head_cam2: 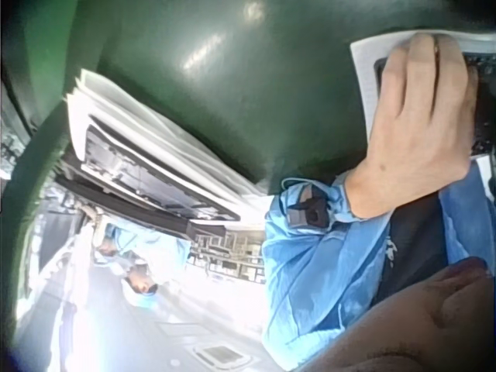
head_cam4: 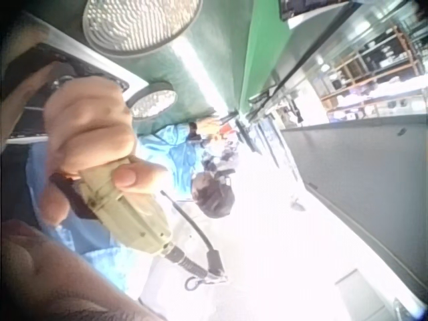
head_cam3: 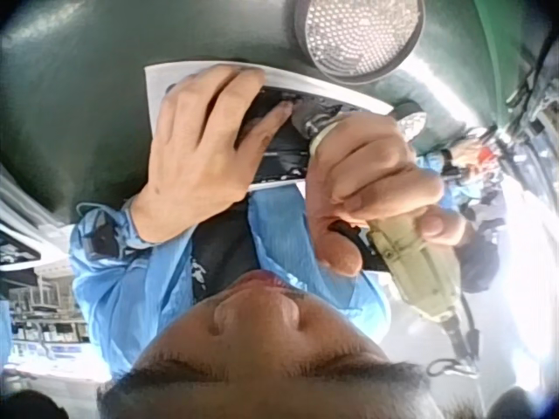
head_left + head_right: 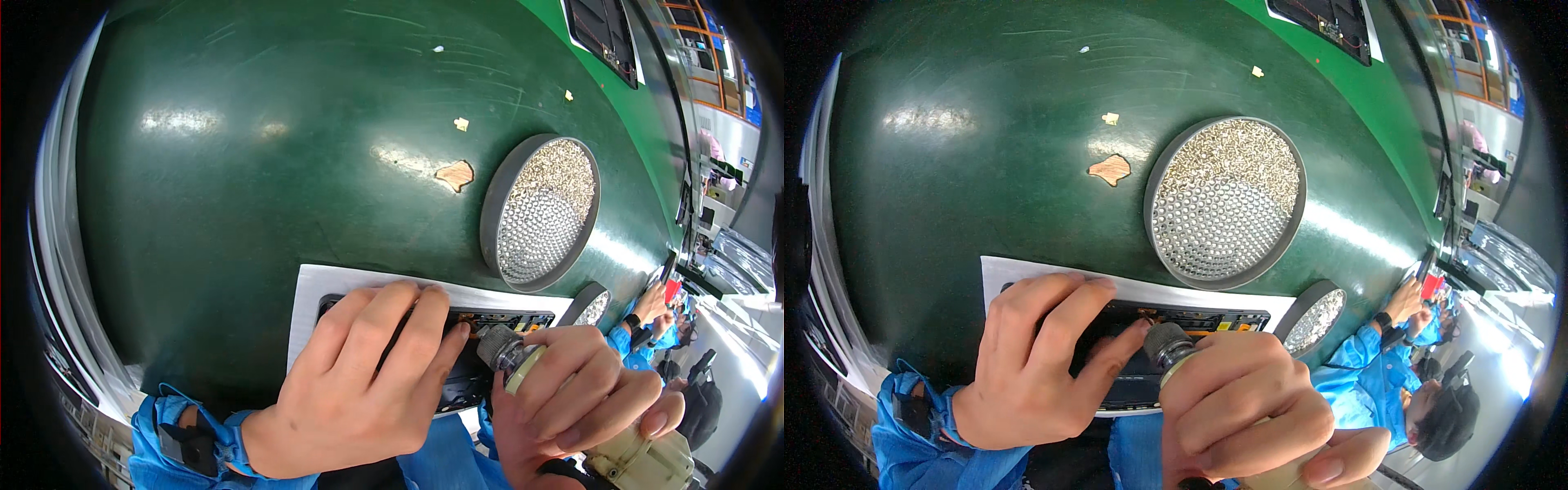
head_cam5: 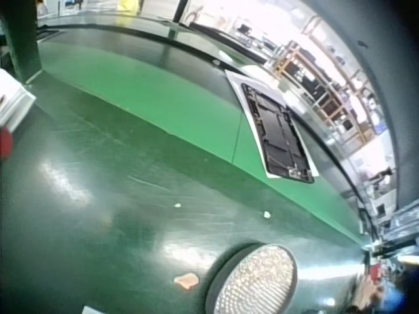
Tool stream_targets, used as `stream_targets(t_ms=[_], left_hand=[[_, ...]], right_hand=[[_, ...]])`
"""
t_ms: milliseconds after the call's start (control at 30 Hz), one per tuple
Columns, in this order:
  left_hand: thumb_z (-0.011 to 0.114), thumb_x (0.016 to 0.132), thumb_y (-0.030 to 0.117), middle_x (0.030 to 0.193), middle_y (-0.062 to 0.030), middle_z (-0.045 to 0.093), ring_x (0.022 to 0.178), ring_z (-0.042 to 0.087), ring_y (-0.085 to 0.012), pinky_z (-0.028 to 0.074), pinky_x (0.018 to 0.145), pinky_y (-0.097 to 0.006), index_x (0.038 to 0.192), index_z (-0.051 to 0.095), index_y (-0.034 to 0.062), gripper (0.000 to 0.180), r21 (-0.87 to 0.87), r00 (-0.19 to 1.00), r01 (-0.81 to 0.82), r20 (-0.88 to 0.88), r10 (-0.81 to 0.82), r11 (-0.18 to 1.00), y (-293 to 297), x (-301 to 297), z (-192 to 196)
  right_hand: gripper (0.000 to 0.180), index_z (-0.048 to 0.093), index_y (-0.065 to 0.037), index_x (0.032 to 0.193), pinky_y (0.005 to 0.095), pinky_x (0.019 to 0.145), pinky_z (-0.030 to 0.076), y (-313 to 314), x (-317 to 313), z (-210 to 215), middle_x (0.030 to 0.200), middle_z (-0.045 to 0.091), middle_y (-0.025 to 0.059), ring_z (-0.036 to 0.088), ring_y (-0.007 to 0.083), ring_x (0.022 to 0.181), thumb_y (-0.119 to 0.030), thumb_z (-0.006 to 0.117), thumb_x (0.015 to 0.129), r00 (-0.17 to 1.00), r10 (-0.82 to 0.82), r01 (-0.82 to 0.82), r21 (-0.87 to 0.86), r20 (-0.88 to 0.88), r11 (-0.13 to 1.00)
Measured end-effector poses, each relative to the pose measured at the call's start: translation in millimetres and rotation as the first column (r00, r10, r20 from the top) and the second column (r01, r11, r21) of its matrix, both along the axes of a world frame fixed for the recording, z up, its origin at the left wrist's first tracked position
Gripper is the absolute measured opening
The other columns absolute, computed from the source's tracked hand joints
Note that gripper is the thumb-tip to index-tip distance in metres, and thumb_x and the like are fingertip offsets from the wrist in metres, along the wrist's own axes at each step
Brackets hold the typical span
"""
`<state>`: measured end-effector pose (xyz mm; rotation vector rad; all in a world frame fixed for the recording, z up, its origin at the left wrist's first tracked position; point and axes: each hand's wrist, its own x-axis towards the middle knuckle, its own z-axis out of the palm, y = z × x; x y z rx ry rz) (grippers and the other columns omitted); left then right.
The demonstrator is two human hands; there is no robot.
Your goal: The person assembles tablet devices by placing a circuit board, battery, and casing into a tablet chassis, then securing the components with screws using an electric screwdriver.
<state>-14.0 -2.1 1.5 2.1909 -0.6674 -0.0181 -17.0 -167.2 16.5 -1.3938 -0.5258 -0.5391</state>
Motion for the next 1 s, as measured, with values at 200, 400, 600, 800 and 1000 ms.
stream_targets(t_ms=[200, 400, 600, 800, 1000], left_hand=[[0.090, 0.074, 0.008, 0.117, -0.0170, 0.063, 0.102, 0.063, -0.0315, 0.053, 0.084, -0.038, 0.121, 0.066, -0.0045, 0.055, -0.007, 1.000, -0.008, -0.009, 0.007, 1.000, 2, -1, -1], [0.090, 0.074, 0.009, 0.116, -0.0154, 0.063, 0.102, 0.063, -0.0306, 0.053, 0.085, -0.038, 0.123, 0.067, -0.0019, 0.055, -0.003, 0.999, -0.036, -0.018, 0.036, 0.999, 3, -1, 2], [0.089, 0.075, 0.008, 0.119, -0.0145, 0.065, 0.105, 0.063, -0.0322, 0.053, 0.087, -0.040, 0.117, 0.068, -0.0058, 0.049, -0.010, 1.000, -0.014, -0.003, 0.014, 1.000, 6, -5, -3], [0.086, 0.075, 0.007, 0.120, -0.0150, 0.066, 0.107, 0.063, -0.0344, 0.052, 0.088, -0.045, 0.109, 0.069, -0.0104, 0.042, -0.021, 0.999, 0.027, 0.045, -0.026, 0.999, 8, -6, -3], [0.085, 0.075, 0.008, 0.123, -0.0172, 0.063, 0.111, 0.060, -0.0351, 0.050, 0.093, -0.045, 0.111, 0.069, -0.0110, 0.043, -0.003, 0.998, 0.051, 0.044, -0.051, 0.999, 8, -8, 10]], right_hand=[[0.063, 0.033, -0.003, 0.145, 0.0250, 0.043, 0.046, 2, -2, -3, 0.090, 0.052, 0.0050, 0.051, 0.0120, 0.061, -0.027, 0.072, 0.101, 1.000, 0.005, -0.005, 0.001, -0.004, 1.000], [0.061, 0.034, -0.005, 0.143, 0.0270, 0.044, 0.047, 11, -4, -1, 0.090, 0.052, 0.0052, 0.052, 0.0127, 0.060, -0.026, 0.073, 0.101, 0.999, -0.032, 0.032, -0.006, -0.012, 0.999], [0.059, 0.033, -0.004, 0.142, 0.0331, 0.047, 0.048, 12, -3, -4, 0.089, 0.055, 0.0078, 0.054, 0.0180, 0.058, -0.023, 0.071, 0.101, 0.999, -0.030, 0.032, -0.057, 0.036, 0.998], [0.063, 0.035, -0.004, 0.132, 0.0234, 0.043, 0.048, 14, 4, -11, 0.087, 0.056, 0.0045, 0.055, 0.0091, 0.053, -0.025, 0.080, 0.093, 0.991, -0.013, 0.018, -0.040, 0.132, 0.999], [0.076, 0.034, -0.008, 0.143, 0.0256, 0.057, 0.044, 10, -6, -2, 0.095, 0.052, 0.0028, 0.052, 0.0110, 0.062, -0.038, 0.082, 0.093, 0.997, -0.060, 0.061, -0.014, 0.049, 0.998]])
